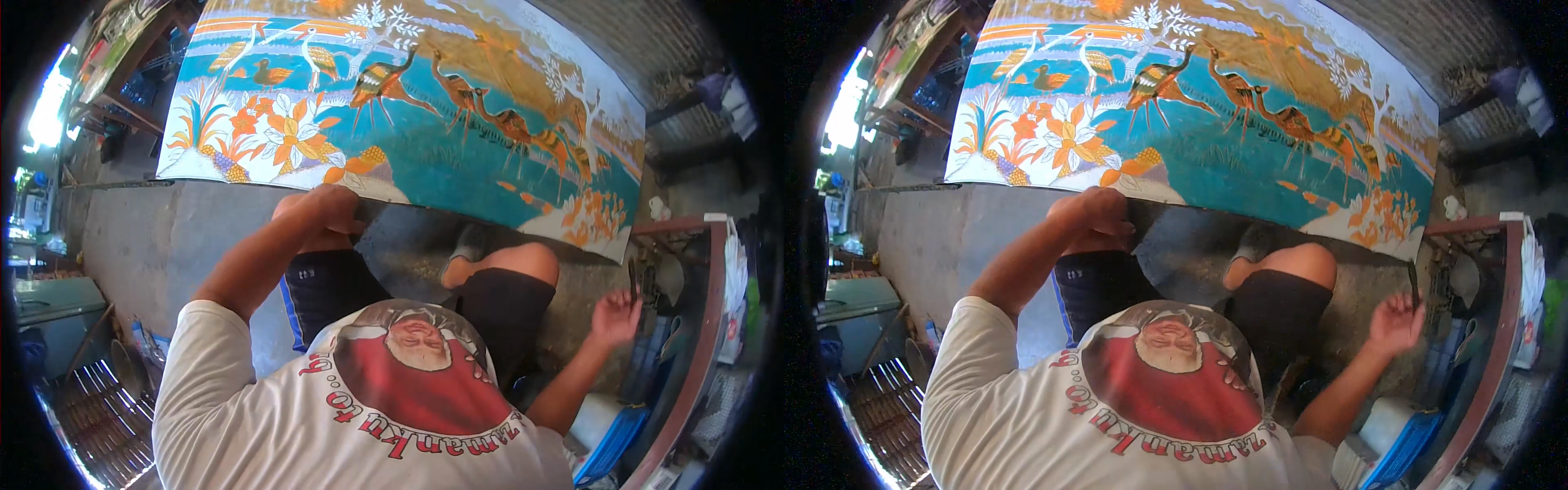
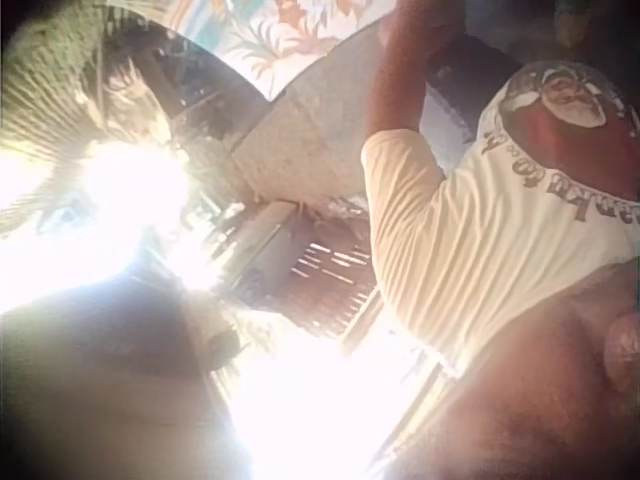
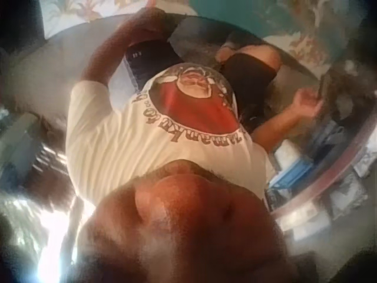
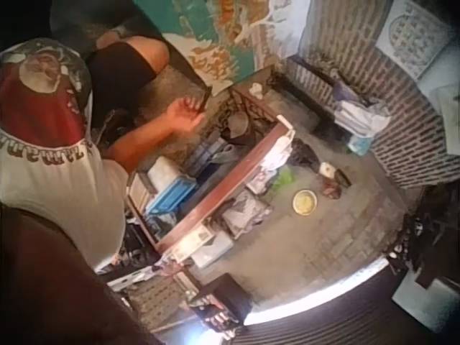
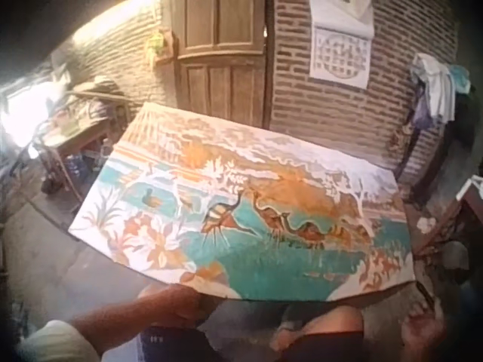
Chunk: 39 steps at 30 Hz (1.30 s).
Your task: The person is applying wax or paint to a large piece of batik fabric using a canting tool.
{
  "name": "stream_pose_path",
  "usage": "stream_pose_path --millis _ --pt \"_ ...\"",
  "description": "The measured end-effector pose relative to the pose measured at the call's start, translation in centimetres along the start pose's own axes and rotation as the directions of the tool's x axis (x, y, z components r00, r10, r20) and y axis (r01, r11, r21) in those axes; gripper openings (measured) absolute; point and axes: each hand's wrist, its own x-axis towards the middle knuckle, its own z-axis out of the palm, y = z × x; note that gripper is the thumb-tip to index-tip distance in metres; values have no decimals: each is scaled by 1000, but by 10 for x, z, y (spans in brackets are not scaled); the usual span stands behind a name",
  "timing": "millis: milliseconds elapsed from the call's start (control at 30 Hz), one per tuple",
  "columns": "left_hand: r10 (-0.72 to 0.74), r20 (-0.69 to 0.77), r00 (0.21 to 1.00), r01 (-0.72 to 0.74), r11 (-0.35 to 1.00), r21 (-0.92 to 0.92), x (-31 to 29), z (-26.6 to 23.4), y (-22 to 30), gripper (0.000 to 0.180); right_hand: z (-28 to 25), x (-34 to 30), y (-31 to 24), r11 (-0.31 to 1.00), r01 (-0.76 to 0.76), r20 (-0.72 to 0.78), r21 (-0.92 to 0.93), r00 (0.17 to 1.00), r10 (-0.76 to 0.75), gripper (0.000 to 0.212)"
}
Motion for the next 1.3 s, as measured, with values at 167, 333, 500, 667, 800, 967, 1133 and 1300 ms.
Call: stream_pose_path --millis 167,333,500,667,800,967,1133,1300 --pt "164 479 862 -67 975 -213 81 0 6 68 132 105 154 952 -304 235 -45 923 306 31" --pt "318 412 854 -4 795 -607 121 14 27 73 205 156 352 851 -396 232 -346 842 486 30" --pt "332 496 802 -128 907 -400 145 2 33 73 221 179 491 735 -317 149 -600 858 492 28" --pt "479 269 835 -330 829 -451 144 -6 33 64 219 194 565 662 -274 116 -698 869 481 29" --pt "538 240 808 -415 809 -416 144 13 39 62 228 195 592 663 -294 90 -688 872 481 27" --pt "479 332 812 -349 856 -381 142 -1 38 56 213 202 593 637 -226 77 -737 908 411 25" --pt "476 356 804 -345 861 -373 140 1 41 60 201 202 586 607 -194 51 -771 931 362 25" --pt "473 308 825 -340 852 -397 139 3 41 64 195 198 577 611 -157 70 -776 941 332 26"
